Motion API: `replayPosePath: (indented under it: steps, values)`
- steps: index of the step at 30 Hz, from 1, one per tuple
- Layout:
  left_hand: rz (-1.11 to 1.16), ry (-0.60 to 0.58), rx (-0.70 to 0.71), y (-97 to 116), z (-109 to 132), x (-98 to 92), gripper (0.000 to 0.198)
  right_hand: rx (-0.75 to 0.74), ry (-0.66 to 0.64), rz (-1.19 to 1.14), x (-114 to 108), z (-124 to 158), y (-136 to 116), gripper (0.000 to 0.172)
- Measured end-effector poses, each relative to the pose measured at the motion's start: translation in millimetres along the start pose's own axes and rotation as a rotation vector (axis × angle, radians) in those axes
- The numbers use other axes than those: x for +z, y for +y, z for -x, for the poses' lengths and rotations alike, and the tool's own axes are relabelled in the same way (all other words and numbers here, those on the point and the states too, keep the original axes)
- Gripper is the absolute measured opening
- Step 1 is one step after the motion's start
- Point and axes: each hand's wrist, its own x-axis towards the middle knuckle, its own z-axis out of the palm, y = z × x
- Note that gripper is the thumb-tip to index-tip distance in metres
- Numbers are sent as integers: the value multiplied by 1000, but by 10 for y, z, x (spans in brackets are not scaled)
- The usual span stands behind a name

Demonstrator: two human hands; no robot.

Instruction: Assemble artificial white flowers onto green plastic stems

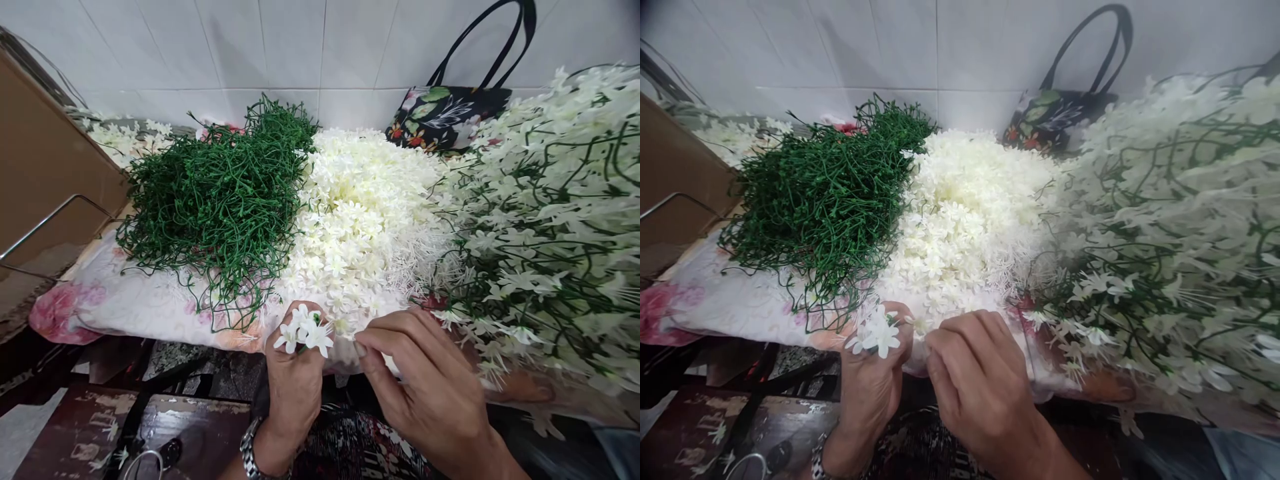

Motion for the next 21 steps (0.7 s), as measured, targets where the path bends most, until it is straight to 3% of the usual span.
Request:
replayPosePath:
  steps: [4,10,18,21]
  values:
    - [-77,-84,49,-49,31,-57,18,32,22,106,66,-8,-42,14]
    - [-147,-85,108,-117,20,-101,16,72,25,98,115,-9,-17,16]
    - [-343,-256,193,107,-15,-84,12,77,-66,10,66,-20,11,17]
    - [-373,-316,223,99,-28,-142,13,70,-104,1,37,-27,27,16]
